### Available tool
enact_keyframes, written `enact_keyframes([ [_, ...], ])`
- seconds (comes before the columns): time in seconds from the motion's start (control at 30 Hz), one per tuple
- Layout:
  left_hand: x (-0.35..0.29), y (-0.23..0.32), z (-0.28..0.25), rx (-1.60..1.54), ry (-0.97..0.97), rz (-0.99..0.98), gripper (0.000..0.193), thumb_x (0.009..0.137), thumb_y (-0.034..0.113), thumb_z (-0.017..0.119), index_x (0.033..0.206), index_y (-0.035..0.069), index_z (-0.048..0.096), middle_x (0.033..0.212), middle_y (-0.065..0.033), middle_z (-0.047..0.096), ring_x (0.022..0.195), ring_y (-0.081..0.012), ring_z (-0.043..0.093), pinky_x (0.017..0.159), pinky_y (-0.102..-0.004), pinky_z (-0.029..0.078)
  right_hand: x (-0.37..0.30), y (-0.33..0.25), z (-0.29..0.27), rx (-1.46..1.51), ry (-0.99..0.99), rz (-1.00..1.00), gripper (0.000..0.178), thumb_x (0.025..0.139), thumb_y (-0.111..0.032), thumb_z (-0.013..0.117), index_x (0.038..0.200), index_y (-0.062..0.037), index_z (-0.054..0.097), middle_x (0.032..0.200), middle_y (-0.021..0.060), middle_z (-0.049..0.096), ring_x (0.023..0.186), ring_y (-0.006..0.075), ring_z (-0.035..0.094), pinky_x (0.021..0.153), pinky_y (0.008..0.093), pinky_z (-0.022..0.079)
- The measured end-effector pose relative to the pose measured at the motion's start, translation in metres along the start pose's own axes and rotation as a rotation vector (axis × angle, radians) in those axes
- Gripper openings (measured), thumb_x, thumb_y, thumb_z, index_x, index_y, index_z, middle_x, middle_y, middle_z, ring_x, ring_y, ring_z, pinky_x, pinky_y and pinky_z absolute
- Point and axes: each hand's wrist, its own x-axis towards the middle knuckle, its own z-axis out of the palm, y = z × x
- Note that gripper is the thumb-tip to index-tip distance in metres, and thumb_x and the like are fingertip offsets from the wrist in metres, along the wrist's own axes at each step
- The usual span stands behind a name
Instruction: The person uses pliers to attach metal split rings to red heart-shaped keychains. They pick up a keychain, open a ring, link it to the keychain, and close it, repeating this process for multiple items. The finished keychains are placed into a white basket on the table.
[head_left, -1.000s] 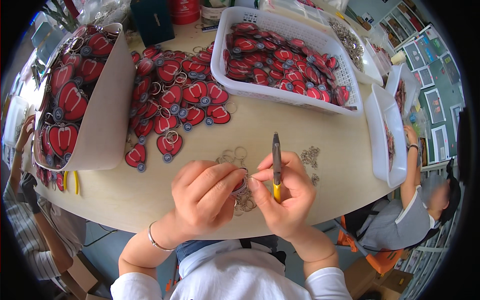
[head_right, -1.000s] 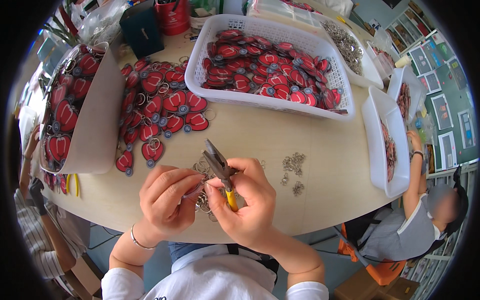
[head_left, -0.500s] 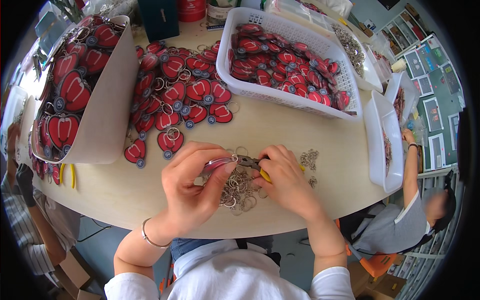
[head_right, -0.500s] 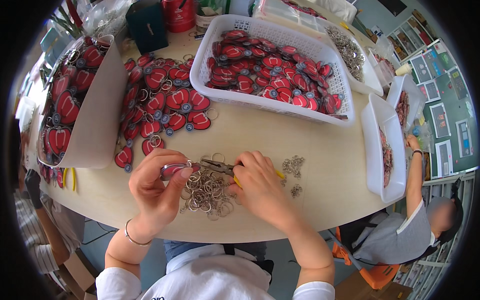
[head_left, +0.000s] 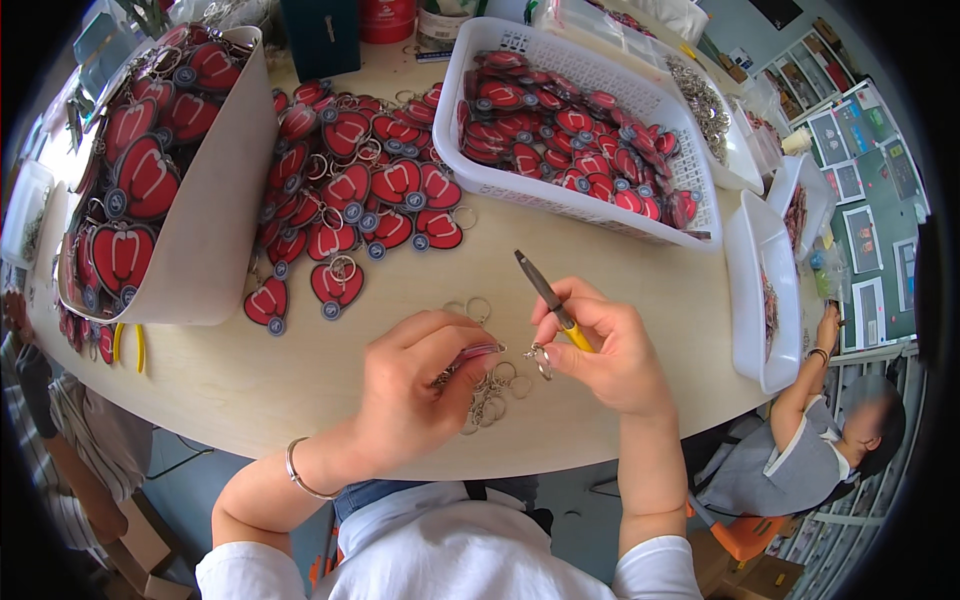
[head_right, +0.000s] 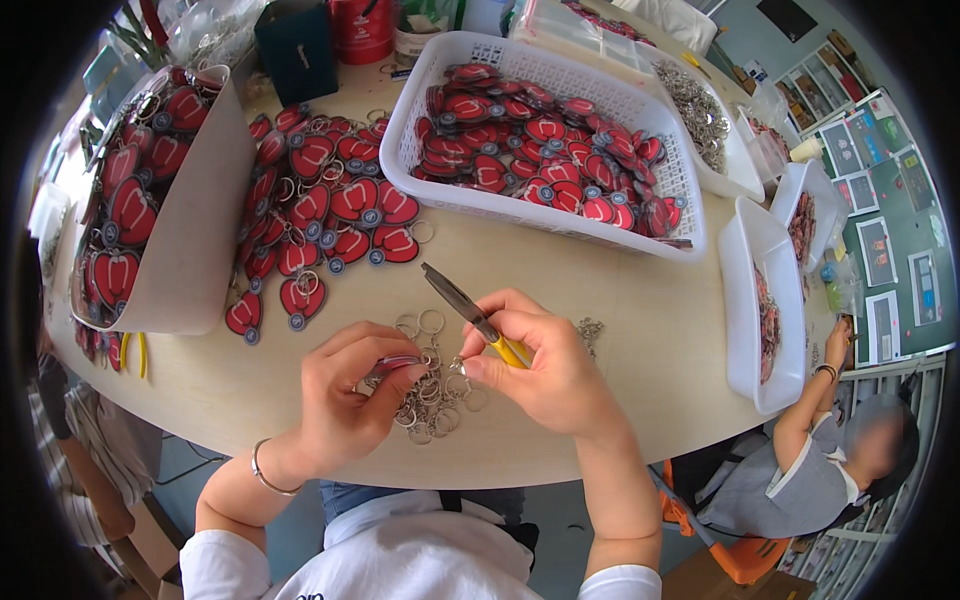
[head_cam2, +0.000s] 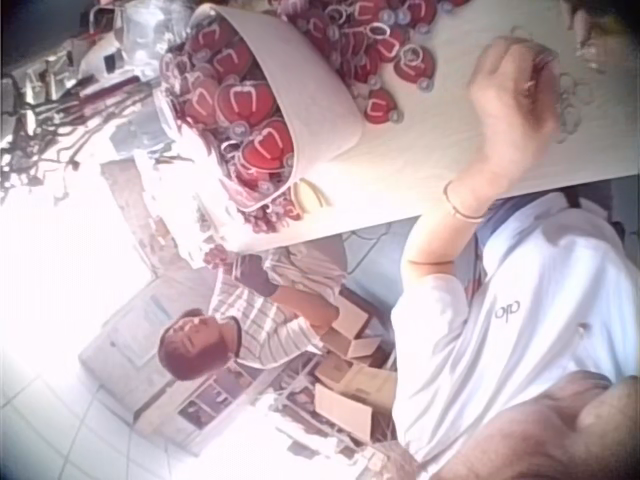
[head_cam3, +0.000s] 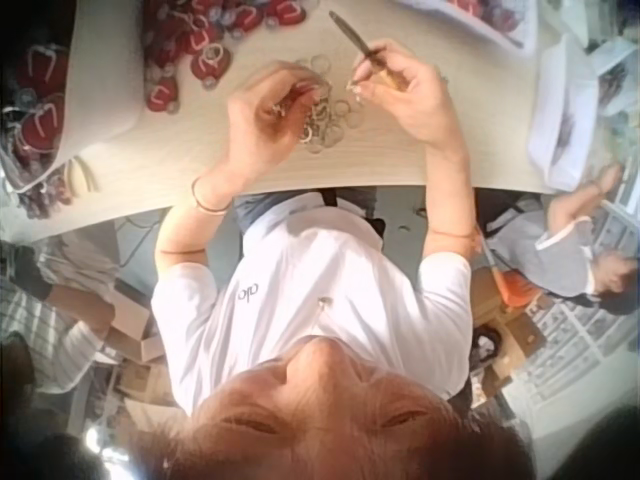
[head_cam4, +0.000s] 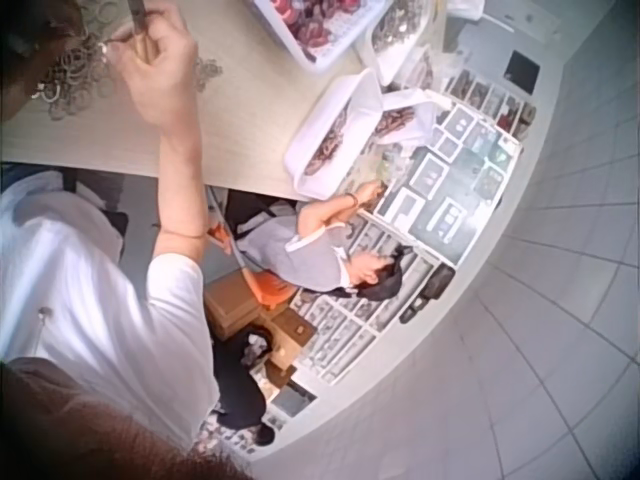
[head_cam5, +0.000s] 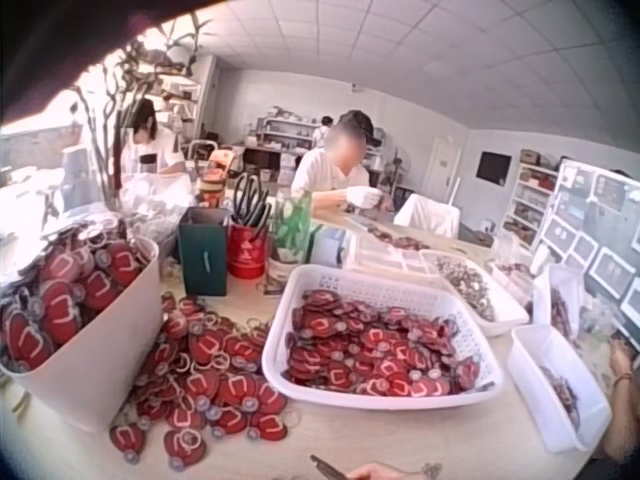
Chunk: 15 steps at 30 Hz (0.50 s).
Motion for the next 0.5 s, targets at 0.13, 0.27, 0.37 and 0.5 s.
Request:
enact_keyframes([
  [0.13,-0.0008,0.0027,0.0000,0.024,-0.018,0.038,0.017,0.067,-0.007,0.070,0.080,0.000,0.063,0.079,-0.0103,0.063,0.066,-0.0248,0.058,0.055,-0.0319,0.046,0.0010,-0.0099,0.0023,0.013,-0.014,-0.047,0.008,0.080,0.001,0.067,0.083,0.0030,0.060,0.101,0.0058,0.051,0.089,0.0125,0.053,0.081,0.0273,0.044],
  [0.27,-0.0022,0.0029,-0.0018,0.046,-0.026,0.063,0.019,0.065,-0.006,0.071,0.081,0.001,0.063,0.080,-0.0098,0.063,0.065,-0.0240,0.058,0.054,-0.0321,0.046,0.0050,-0.0122,0.0060,-0.027,-0.032,-0.068,0.008,0.080,0.000,0.067,0.083,0.0027,0.061,0.100,0.0064,0.052,0.089,0.0125,0.052,0.082,0.0267,0.043],
  [0.37,-0.0015,0.0041,-0.0049,0.073,-0.059,0.099,0.017,0.069,-0.009,0.070,0.084,-0.002,0.064,0.084,-0.0116,0.064,0.067,-0.0196,0.060,0.056,-0.0269,0.049,0.0069,-0.0107,0.0076,-0.019,-0.033,-0.071,0.008,0.080,-0.001,0.068,0.083,0.0026,0.061,0.100,0.0066,0.052,0.089,0.0126,0.052,0.082,0.0269,0.043],
  [0.5,-0.0009,0.0043,-0.0059,0.088,-0.047,0.127,0.017,0.068,-0.008,0.070,0.084,-0.001,0.065,0.083,-0.0114,0.064,0.066,-0.0206,0.059,0.055,-0.0283,0.047,0.0075,-0.0080,0.0079,-0.022,-0.030,-0.061,0.008,0.080,-0.001,0.067,0.083,0.0029,0.061,0.100,0.0066,0.052,0.089,0.0126,0.052,0.081,0.0268,0.043],
])
